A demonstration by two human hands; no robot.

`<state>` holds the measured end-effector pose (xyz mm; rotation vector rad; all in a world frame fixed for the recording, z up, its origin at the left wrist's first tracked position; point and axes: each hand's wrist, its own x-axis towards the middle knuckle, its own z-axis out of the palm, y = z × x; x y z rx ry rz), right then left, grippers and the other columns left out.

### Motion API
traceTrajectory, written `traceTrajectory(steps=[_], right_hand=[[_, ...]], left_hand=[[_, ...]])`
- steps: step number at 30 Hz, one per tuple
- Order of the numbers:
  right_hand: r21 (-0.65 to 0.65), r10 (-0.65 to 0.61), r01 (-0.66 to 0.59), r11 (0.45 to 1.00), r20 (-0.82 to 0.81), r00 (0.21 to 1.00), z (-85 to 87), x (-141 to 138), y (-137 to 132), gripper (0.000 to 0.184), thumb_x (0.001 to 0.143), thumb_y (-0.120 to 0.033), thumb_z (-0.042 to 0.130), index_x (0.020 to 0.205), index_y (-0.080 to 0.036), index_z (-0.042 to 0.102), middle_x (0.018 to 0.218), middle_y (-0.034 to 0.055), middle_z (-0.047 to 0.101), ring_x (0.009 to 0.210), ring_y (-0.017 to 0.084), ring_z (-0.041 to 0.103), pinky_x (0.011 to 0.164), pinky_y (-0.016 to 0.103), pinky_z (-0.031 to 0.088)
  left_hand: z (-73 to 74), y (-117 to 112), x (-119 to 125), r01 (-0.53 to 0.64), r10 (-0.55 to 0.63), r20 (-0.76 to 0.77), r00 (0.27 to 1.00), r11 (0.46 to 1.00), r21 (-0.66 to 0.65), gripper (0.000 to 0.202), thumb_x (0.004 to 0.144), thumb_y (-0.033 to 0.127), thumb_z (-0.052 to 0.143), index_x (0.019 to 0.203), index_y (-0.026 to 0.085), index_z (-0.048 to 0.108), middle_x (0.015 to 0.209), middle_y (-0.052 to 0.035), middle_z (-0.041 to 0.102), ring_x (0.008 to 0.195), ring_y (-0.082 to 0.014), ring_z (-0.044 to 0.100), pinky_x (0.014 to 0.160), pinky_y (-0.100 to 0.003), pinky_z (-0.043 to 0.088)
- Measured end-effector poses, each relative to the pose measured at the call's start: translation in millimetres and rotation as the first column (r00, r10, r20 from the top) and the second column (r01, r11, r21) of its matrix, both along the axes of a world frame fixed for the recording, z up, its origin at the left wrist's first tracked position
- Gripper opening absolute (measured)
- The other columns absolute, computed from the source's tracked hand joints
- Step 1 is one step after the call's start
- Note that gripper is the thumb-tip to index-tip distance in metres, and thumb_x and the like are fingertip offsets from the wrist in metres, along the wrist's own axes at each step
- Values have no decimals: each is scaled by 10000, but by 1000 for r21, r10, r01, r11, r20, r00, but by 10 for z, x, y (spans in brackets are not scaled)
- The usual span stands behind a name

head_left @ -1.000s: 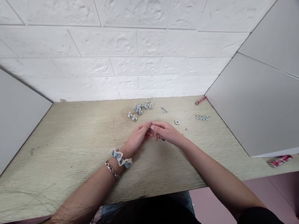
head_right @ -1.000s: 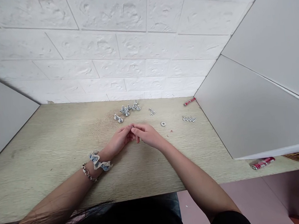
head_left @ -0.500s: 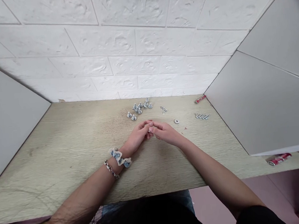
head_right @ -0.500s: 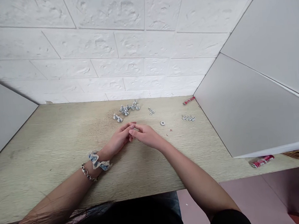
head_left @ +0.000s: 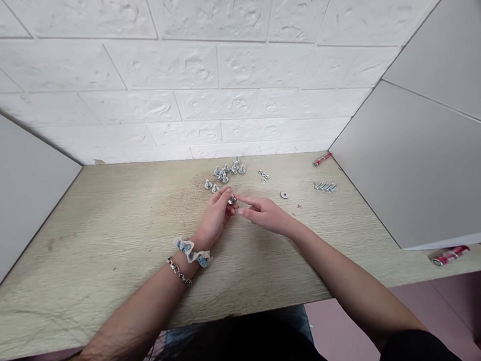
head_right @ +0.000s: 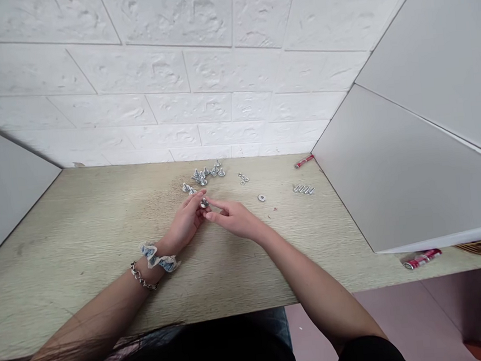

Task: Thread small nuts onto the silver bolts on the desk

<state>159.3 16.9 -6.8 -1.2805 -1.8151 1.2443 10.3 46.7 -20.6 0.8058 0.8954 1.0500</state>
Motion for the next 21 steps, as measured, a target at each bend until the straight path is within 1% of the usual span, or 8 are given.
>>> traceTrajectory(steps=[3, 6, 8, 11, 13, 15, 18, 21], right_hand=[[50, 38, -36, 998, -26, 999, -1, -31, -23, 362, 805, -449, 488, 993, -189, 656, 591, -24, 484, 544, 108, 404, 542, 224, 311], [74, -24, 26, 997, -26, 999, 7, -45, -29, 336, 807, -437, 480, 772, -155, 659, 551, -32, 436, 515, 91, 367, 508, 216, 279], [59, -88, 91, 994, -51, 995, 12, -36, -17, 318, 809, -431, 480, 821, -155, 638, 527, -48, 392, 487, 79, 323, 481, 209, 251], [4, -127, 128, 992, -91, 988, 16, -8, 6, 391, 812, -430, 488, 1109, -186, 560, 506, -72, 351, 466, 77, 296, 468, 202, 245], [-31, -96, 94, 995, -81, 992, 21, 8, 8, 513, 813, -440, 494, 1266, -205, 448, 511, -73, 364, 477, 82, 330, 481, 204, 271], [-61, -32, 29, 998, -60, 998, 36, 14, -5, 586, 812, -455, 497, 1329, -207, 374, 539, -61, 412, 509, 92, 390, 508, 215, 308], [-80, 26, -31, 996, -64, 998, 71, 7, -32, 551, 814, -449, 495, 1293, -186, 431, 569, -41, 462, 533, 98, 432, 529, 225, 335], [-54, -31, 27, 998, -75, 997, 91, -5, -34, 382, 808, -443, 481, 946, -133, 657, 495, -38, 405, 473, 83, 372, 486, 218, 301]], left_hand=[[-4, 28, -24, -39, 40, 29, 999, 999, -25, 291, 745, 357, 586, 960, 166, 540, 657, 25, 520, 559, -70, 501, 529, -181, 408], [-22, 47, -43, -15, 16, 33, 999, 999, -31, 316, 754, 376, 569, 992, 172, 529, 650, 20, 534, 514, -61, 474, 511, -178, 402], [-25, 45, -44, 1, 0, 28, 1000, 1000, -22, 321, 756, 368, 569, 1001, 164, 532, 639, 17, 542, 506, -56, 468, 514, -171, 397], [-9, 23, -34, 15, -15, 18, 1000, 1000, 0, 312, 750, 350, 581, 988, 152, 545, 632, 18, 545, 498, -52, 461, 502, -165, 381], [8, 5, -25, 18, -18, 13, 1000, 1000, 19, 305, 752, 346, 584, 981, 149, 549, 625, 23, 542, 496, -52, 461, 501, -165, 379], [22, -10, -19, 26, -26, 2, 1000, 999, 26, 303, 756, 347, 580, 980, 146, 550, 615, 25, 541, 497, -56, 468, 509, -170, 382], [31, -17, -16, 30, -30, -10, 999, 999, 21, 302, 760, 351, 575, 980, 145, 548, 608, 26, 544, 493, -61, 476, 517, -180, 389], [28, -11, -13, 15, -15, -9, 1000, 1000, 16, 309, 757, 353, 579, 987, 150, 541, 606, 31, 541, 480, -59, 472, 512, -181, 389]])
